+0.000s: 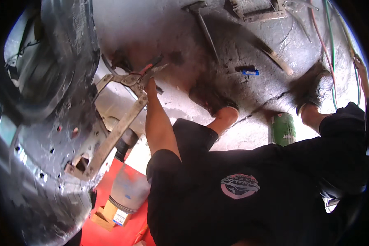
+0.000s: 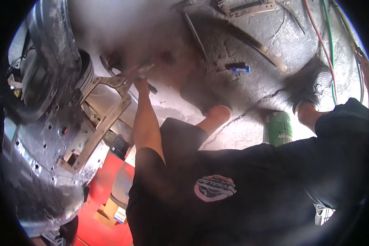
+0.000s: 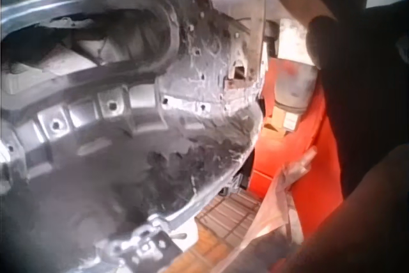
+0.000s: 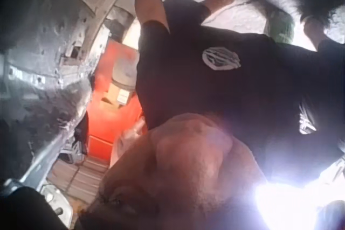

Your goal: The person uses a torch to heat a section of a vehicle's body and subsequently hammers a metal plate against the frame to shape it.

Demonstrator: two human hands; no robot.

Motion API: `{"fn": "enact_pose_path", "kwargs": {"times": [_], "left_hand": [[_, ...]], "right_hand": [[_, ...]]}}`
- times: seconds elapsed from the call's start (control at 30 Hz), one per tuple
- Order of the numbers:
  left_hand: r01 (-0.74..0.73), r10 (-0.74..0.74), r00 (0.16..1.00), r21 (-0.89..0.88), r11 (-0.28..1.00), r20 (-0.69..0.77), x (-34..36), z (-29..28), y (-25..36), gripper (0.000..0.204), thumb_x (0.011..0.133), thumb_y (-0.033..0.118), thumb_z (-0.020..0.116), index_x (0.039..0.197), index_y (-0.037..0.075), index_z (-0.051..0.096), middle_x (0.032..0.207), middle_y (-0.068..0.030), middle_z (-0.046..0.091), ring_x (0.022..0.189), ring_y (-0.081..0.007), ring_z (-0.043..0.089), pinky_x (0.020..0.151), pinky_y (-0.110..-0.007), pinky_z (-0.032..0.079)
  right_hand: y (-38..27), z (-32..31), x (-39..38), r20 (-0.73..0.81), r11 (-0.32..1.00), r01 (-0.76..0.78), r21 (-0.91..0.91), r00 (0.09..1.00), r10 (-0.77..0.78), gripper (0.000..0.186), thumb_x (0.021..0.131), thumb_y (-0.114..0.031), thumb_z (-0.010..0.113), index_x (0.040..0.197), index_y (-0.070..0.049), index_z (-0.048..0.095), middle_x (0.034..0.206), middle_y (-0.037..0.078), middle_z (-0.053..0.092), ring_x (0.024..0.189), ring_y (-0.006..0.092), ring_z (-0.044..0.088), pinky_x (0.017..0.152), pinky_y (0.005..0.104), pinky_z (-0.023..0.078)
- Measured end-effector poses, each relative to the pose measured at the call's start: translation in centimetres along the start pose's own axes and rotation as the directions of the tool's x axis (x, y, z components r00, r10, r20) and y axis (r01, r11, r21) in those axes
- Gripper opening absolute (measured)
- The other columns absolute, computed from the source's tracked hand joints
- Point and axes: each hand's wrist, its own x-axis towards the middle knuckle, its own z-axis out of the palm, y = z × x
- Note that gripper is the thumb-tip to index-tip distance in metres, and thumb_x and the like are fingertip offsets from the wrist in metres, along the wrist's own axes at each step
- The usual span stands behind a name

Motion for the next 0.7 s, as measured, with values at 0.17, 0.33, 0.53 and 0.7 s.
{"fn": "enact_pose_path", "kwargs": {"times": [0.17, 0.33, 0.53, 0.7], "left_hand": [[-0.039, 0.009, 0.997, -0.374, 0.927, -0.081, 12.8, -9.6, -11.9, 0.041, 0.097, 0.016, 0.066, 0.134, 0.005, 0.055, 0.128, -0.0127, 0.061, 0.110, -0.0224, 0.063, 0.093, -0.036, 0.053], [-0.040, -0.010, 0.992, -0.389, 0.920, -0.126, 13.9, -1.3, -9.1, 0.049, 0.095, 0.018, 0.068, 0.138, 0.005, 0.049, 0.131, -0.0125, 0.056, 0.110, -0.0224, 0.061, 0.090, -0.037, 0.053], [-0.198, 0.137, 0.969, -0.319, 0.927, -0.204, 19.4, -5.4, -1.1, 0.051, 0.096, 0.020, 0.067, 0.140, 0.001, 0.048, 0.133, -0.0143, 0.056, 0.112, -0.0242, 0.061, 0.095, -0.039, 0.052], [-0.194, 0.198, 0.980, -0.379, 0.905, -0.030, 24.2, -0.9, 4.8, 0.054, 0.097, 0.022, 0.065, 0.141, -0.003, 0.046, 0.134, -0.0158, 0.057, 0.115, -0.0257, 0.061, 0.099, -0.040, 0.051]], "right_hand": [[-6.2, -4.4, 5.2, -0.089, 0.990, 0.109, 0.087, 0.991, -0.101, 0.030, 0.103, -0.036, 0.062, 0.121, -0.012, 0.066, 0.098, 0.016, 0.069, 0.080, 0.0186, 0.066, 0.071, 0.0359, 0.053], [-2.7, -12.4, 4.1, -0.207, 1.000, 0.019, 0.020, 0.978, -0.014, 0.032, 0.102, -0.034, 0.063, 0.125, -0.012, 0.065, 0.103, 0.018, 0.069, 0.086, 0.0190, 0.067, 0.077, 0.0368, 0.053], [-5.9, -17.9, 6.5, -0.287, 0.995, 0.099, 0.026, 0.954, -0.088, 0.035, 0.101, -0.032, 0.064, 0.131, -0.013, 0.063, 0.110, 0.020, 0.069, 0.093, 0.0195, 0.068, 0.083, 0.0379, 0.054], [-9.5, -24.1, 6.6, -0.368, 0.988, 0.154, -0.017, 0.918, -0.150, 0.039, 0.101, -0.030, 0.065, 0.136, -0.013, 0.062, 0.115, 0.022, 0.069, 0.099, 0.0199, 0.068, 0.089, 0.0389, 0.054]]}}
